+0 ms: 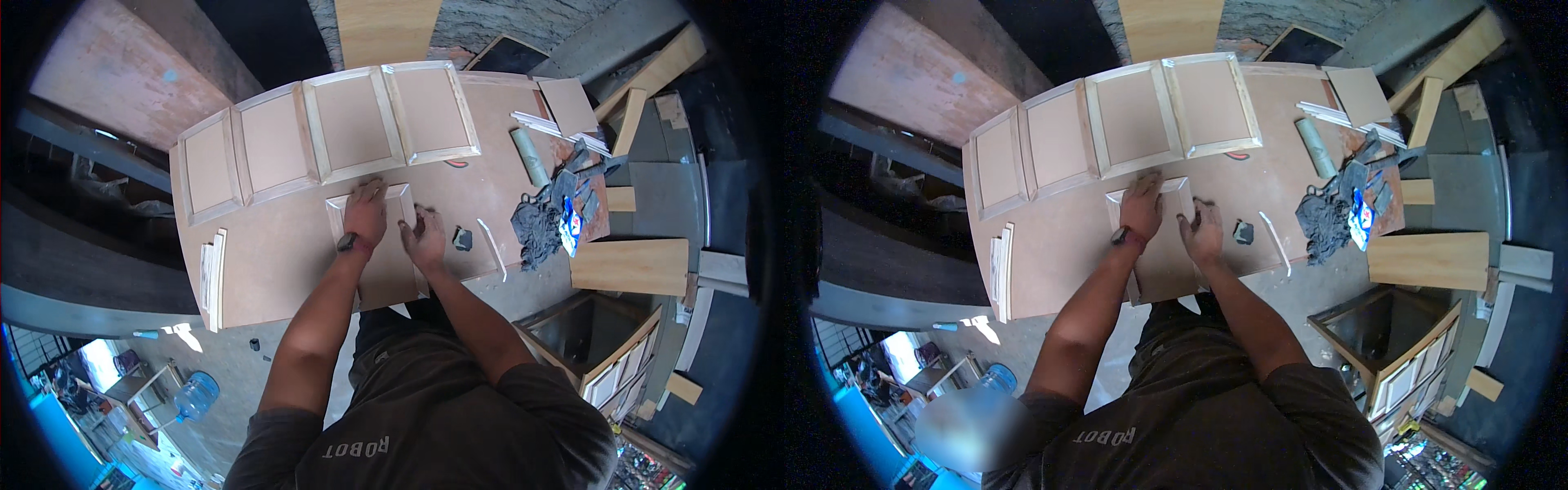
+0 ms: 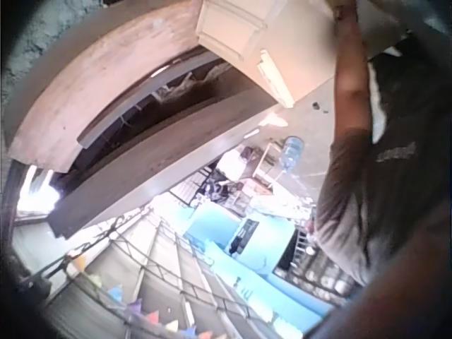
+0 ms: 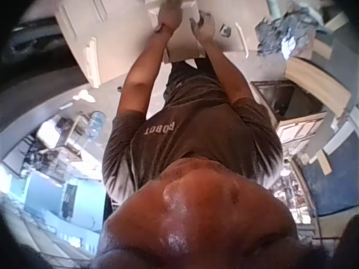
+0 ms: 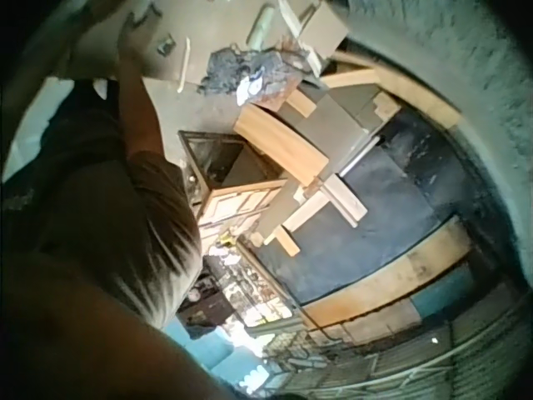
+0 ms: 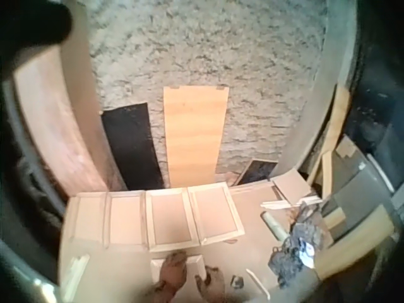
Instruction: Apply adhesive and assemble wooden frame components to create a small picture frame.
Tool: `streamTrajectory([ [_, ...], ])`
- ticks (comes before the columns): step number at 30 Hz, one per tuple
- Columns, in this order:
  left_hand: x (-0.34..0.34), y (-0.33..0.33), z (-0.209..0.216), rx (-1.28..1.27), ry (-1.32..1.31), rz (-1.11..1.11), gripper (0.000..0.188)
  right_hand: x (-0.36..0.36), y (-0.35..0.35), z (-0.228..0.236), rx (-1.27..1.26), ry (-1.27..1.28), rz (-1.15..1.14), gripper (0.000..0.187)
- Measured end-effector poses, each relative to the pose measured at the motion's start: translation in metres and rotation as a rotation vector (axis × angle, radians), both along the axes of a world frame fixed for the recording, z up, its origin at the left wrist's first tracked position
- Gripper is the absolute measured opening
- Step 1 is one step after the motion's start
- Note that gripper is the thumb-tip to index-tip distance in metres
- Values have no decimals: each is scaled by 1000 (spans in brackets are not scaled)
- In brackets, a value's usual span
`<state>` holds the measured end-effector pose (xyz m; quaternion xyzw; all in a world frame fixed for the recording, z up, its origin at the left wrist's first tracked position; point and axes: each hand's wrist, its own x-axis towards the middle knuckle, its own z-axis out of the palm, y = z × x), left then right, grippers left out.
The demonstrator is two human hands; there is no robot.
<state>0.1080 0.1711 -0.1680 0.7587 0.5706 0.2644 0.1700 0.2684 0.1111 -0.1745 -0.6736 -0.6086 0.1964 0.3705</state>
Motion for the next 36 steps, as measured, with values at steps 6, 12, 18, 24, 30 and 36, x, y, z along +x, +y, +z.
streamTrajectory([
  [6,14,23,-16,-102,154,-67,44,7,1,0,-114,55,10,46],
  [12,17,25,-24,-37,142,-56,38,9,2,-1,-96,76,33,43],
  [18,22,28,-17,-139,141,-39,30,12,1,-9,-65,53,43,42],
  [24,22,28,-18,-115,128,-22,30,13,2,-9,-151,99,57,42],
  [30,23,28,-17,-97,163,-20,33,12,2,-8,-136,78,61,41],
  [36,20,28,-19,-137,159,-48,34,11,1,-9,-124,88,61,40],
])
